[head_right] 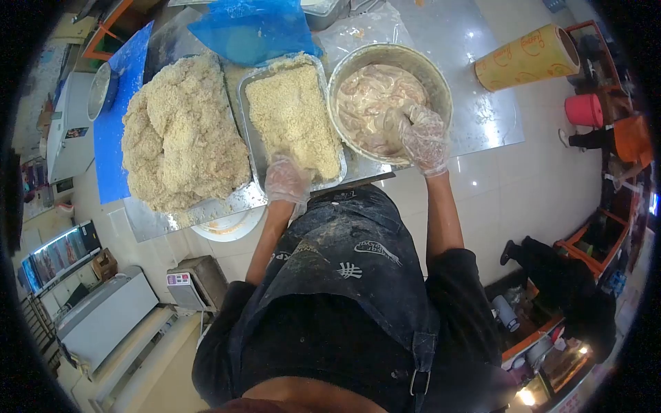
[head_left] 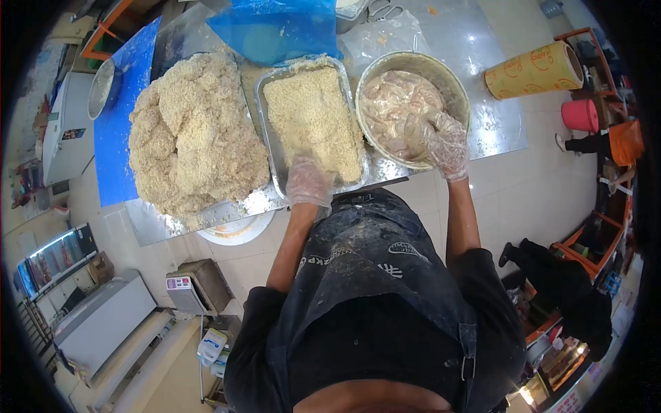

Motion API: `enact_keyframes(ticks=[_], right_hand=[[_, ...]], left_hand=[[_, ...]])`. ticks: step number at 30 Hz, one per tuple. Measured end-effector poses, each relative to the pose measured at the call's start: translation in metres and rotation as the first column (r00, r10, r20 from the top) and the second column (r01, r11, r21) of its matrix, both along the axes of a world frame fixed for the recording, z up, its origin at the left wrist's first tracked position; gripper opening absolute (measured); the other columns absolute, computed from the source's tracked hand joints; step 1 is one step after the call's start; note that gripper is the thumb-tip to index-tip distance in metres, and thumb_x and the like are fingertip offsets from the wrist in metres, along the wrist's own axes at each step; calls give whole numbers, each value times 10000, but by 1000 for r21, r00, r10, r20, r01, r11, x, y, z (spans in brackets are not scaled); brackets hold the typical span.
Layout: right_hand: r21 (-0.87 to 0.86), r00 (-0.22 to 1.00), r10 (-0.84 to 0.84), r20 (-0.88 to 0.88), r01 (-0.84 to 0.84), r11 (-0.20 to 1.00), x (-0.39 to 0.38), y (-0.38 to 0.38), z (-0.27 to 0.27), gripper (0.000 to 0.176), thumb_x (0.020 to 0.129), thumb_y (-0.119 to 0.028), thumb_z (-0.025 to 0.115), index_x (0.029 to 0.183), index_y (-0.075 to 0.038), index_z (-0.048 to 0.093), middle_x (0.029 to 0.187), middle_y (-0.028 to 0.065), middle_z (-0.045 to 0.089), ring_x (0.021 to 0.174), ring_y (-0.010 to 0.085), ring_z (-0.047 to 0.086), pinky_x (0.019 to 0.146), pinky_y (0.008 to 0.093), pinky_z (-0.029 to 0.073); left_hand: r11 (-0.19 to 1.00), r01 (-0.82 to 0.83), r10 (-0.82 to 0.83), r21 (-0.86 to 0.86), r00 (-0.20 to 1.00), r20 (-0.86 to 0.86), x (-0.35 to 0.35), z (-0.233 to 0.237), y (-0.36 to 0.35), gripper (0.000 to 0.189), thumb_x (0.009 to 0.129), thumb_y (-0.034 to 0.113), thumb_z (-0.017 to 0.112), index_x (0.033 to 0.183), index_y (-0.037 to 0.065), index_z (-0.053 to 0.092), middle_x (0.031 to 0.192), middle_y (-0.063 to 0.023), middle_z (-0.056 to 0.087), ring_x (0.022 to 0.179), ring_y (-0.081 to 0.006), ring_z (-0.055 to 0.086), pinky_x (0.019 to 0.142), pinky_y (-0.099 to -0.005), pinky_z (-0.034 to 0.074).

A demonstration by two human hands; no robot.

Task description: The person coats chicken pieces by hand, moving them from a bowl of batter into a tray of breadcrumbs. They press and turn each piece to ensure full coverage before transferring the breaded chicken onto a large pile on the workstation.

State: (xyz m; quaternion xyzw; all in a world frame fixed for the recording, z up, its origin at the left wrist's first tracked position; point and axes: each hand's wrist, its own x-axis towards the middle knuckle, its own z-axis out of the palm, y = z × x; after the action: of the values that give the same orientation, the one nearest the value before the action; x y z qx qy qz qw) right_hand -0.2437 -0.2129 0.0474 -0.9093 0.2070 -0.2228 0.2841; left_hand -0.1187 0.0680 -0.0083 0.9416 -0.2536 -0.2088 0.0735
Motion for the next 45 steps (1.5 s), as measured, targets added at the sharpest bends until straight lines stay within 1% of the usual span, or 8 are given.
enact_keyframes(ticks=[13, 16, 19, 25, 31, 40, 43, 45], right_hand=[[24, 1000, -31, 1, 31, 999, -4, 1, -1, 119, 838, -57, 652, 942, -15, 691, 902, 168, 697, 839, 327, 671, 767, 395, 515], [42, 1000, -16, 11, 16, 999, -4, 0, -3, 128, 838, -54, 650, 953, -13, 689, 900, 172, 696, 838, 329, 671, 768, 396, 515], [43, 999, -49, -16, 50, 998, -3, 1, -1, 135, 837, -51, 650, 961, -13, 686, 902, 180, 693, 839, 332, 670, 767, 395, 516], [47, 997, -65, -41, 67, 997, -3, 1, 1, 127, 831, -58, 660, 949, -20, 684, 884, 184, 683, 830, 354, 660, 752, 409, 513], [-59, 999, -30, -24, 29, 998, -3, 2, 3, 125, 830, -94, 679, 940, -35, 682, 877, 176, 680, 824, 353, 656, 747, 419, 512], [-67, 997, -81, 1, 81, 994, -6, 2, -5, 114, 834, -87, 675, 931, -32, 698, 876, 172, 695, 836, 347, 668, 750, 420, 520], [-47, 996, -88, 8, 89, 995, -5, 3, 2, 114, 834, -85, 671, 929, -29, 695, 869, 172, 693, 832, 348, 666, 743, 417, 521], [-49, 996, -84, 7, 84, 995, -6, 2, -2, 131, 832, -125, 659, 938, -58, 699, 851, 178, 685, 813, 354, 661, 736, 443, 519]], left_hand=[[446, -216, 215, -869, 968, -130, 63, 26, -63, 617, 735, 134, 801, 1266, -3, 519, 1207, -148, 583, 1138, -271, 566, 1000, -331, 446], [558, -71, 84, -827, 996, -29, 64, 25, -65, 831, 794, 356, 743, 1437, -1, 357, 1432, -217, 439, 1334, -323, 433, 1129, -419, 322], [947, 306, -278, -95, 932, 234, 51, 26, -57, 1024, 822, 596, 611, 1524, -6, 172, 1558, -226, 258, 1462, -319, 235, 1188, -511, 142], [928, 336, -363, 162, 912, 191, 38, 41, -47, 1108, 775, 725, 561, 1527, 1, 187, 1596, -185, 190, 1491, -298, 148, 1195, -525, 63], [903, 361, -430, 233, 754, 497, 31, -39, -36, 794, 816, 423, 662, 1439, 6, 401, 1492, -199, 399, 1391, -329, 363, 1177, -445, 243], [870, 396, -213, -293, 839, 501, 73, -15, -33, 410, 899, 175, 505, 1288, 74, 587, 976, -176, 684, 903, -307, 666, 821, -411, 534], [964, 233, -233, 127, 972, -13, 85, 102, -59, 427, 897, 174, 561, 1310, 66, 575, 954, -194, 685, 855, -291, 677, 768, -388, 554], [980, 86, -131, -180, 957, -257, 107, 110, -47, 490, 885, 202, 606, 1350, 62, 539, 980, -197, 684, 889, -278, 676, 788, -375, 553]])
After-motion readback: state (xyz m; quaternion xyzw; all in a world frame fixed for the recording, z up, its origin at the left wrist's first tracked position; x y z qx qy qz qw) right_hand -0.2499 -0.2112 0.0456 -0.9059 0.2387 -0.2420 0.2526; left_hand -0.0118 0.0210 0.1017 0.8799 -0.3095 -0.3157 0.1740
